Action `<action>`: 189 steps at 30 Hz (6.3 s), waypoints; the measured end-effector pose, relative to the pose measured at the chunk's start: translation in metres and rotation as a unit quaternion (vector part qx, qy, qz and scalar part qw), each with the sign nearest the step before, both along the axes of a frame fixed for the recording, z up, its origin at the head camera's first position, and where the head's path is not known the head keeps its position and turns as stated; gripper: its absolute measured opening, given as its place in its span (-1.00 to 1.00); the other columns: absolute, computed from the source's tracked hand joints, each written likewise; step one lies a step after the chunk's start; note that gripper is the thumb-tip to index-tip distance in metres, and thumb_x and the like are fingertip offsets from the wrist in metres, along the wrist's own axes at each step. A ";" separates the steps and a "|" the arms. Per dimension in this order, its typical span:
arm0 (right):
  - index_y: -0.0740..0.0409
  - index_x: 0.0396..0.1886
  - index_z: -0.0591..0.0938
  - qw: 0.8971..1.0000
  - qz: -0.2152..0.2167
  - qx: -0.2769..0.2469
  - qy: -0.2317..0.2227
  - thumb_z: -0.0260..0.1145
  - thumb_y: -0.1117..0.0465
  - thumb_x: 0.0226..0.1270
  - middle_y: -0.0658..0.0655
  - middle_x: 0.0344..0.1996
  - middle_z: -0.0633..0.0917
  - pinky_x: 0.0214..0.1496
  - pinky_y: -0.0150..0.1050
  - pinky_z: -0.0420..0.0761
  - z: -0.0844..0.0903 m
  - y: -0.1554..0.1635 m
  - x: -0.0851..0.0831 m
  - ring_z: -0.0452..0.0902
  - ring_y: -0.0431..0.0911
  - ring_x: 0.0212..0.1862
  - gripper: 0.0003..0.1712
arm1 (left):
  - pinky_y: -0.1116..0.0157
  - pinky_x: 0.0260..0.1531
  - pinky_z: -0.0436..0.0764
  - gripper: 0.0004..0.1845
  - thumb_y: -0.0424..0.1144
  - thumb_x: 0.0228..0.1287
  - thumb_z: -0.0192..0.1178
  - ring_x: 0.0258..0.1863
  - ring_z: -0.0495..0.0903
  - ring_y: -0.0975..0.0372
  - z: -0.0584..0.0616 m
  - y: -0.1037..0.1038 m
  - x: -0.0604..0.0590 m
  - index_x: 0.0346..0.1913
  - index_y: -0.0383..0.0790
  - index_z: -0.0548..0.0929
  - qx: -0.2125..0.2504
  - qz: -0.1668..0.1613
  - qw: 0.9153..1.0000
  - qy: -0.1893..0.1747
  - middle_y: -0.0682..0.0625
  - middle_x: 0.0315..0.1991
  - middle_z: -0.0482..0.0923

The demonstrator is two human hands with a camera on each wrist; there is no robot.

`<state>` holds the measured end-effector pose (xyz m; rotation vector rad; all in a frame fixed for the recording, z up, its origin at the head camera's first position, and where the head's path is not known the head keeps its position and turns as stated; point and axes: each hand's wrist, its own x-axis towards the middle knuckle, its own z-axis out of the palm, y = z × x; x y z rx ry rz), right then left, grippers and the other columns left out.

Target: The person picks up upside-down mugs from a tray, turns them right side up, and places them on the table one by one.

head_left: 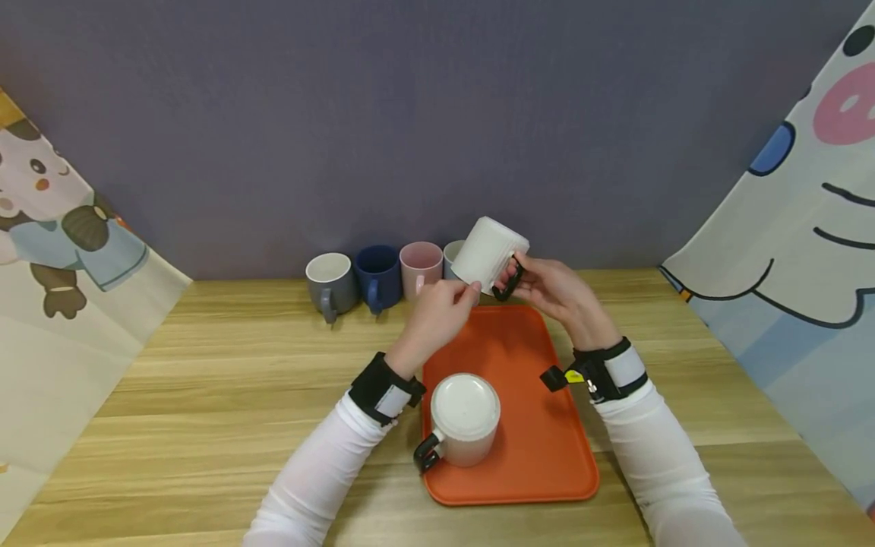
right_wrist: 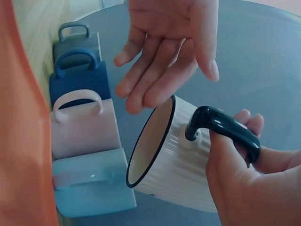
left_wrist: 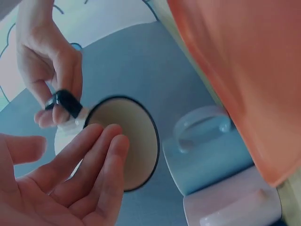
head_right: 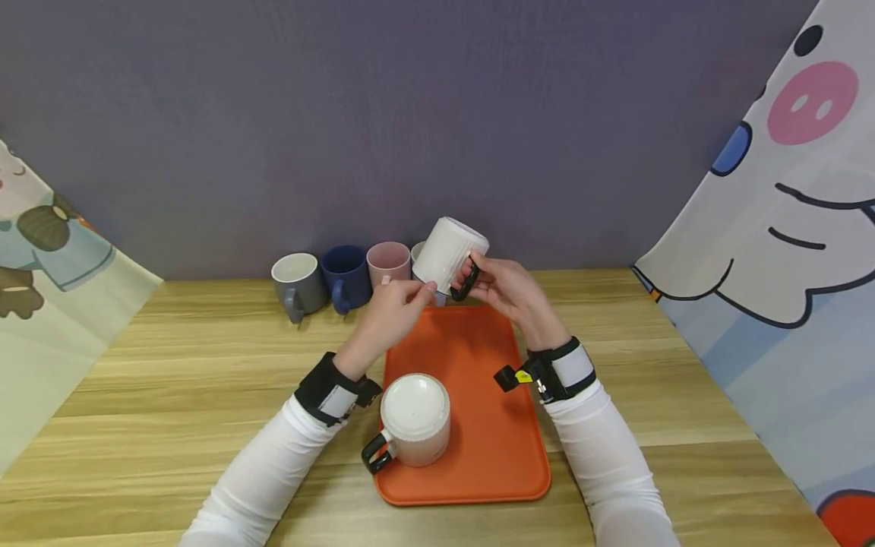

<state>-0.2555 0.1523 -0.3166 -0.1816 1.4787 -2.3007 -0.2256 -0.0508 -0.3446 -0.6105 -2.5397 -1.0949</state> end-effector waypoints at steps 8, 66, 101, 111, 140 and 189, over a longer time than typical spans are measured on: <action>0.24 -0.46 0.61 1.000 -0.022 -0.002 0.019 -0.03 0.20 0.49 0.09 -0.48 0.61 -0.19 -0.31 0.65 0.008 -0.017 0.001 0.58 -0.15 -0.35 -0.61 | -0.21 0.34 -0.09 -0.54 -0.01 0.45 -0.06 -0.60 0.44 0.20 0.003 0.000 -0.001 -0.61 -0.12 0.52 0.011 -0.021 0.998 -0.056 0.06 -0.69 0.36; -0.14 -0.43 0.68 0.991 -0.042 0.113 0.064 0.01 0.03 0.48 -0.11 -0.44 0.46 -0.31 -0.41 0.21 0.011 -0.059 0.018 0.26 -0.22 -0.37 -0.64 | 0.32 -0.07 0.61 -0.79 -0.33 0.44 -0.02 -0.31 0.71 0.21 0.023 -0.032 -0.008 -0.10 -0.39 0.58 0.568 -0.108 0.729 -0.367 -0.01 -0.39 0.71; 0.06 -0.32 0.57 0.999 0.011 -0.028 0.028 -0.08 0.04 0.50 -0.06 -0.38 0.44 -0.36 -0.41 0.17 0.003 -0.075 0.021 0.23 -0.22 -0.34 -0.66 | 0.29 0.10 0.42 -0.70 -0.31 0.49 -0.12 -0.29 0.55 0.18 0.033 -0.023 0.000 -0.38 -0.29 0.56 0.715 -0.164 0.612 -0.294 -0.05 -0.40 0.55; 0.14 -0.20 0.49 0.986 0.115 -0.115 -0.043 -0.21 0.03 0.55 0.03 -0.33 0.40 -0.33 -0.40 0.20 0.003 -0.072 0.013 0.21 -0.18 -0.31 -0.62 | 0.28 -0.06 0.51 -0.68 -0.38 0.45 -0.09 -0.33 0.61 0.14 0.035 -0.024 0.004 -0.46 -0.32 0.58 0.678 -0.163 0.682 -0.220 -0.09 -0.43 0.55; 0.21 0.17 0.32 0.998 0.054 0.039 0.022 -0.14 0.00 0.54 0.16 0.01 0.56 -0.04 -0.37 0.56 0.001 -0.066 0.016 0.61 -0.19 -0.11 -0.56 | 0.29 -0.01 0.45 -0.65 -0.40 0.46 -0.14 -0.31 0.56 0.18 0.035 -0.026 0.003 -0.48 -0.22 0.56 0.678 -0.180 0.668 -0.247 -0.03 -0.50 0.54; 0.38 0.30 0.34 0.668 -0.186 0.616 0.373 0.14 0.09 0.42 0.51 0.21 0.36 0.25 0.28 0.24 -0.061 0.014 0.044 0.23 0.42 0.23 -0.41 | 0.28 -0.12 0.41 -0.80 -0.50 0.26 0.15 -0.40 0.49 0.17 0.046 0.046 -0.046 -0.52 -0.28 0.61 0.584 -0.050 0.725 -0.362 -0.01 -0.55 0.54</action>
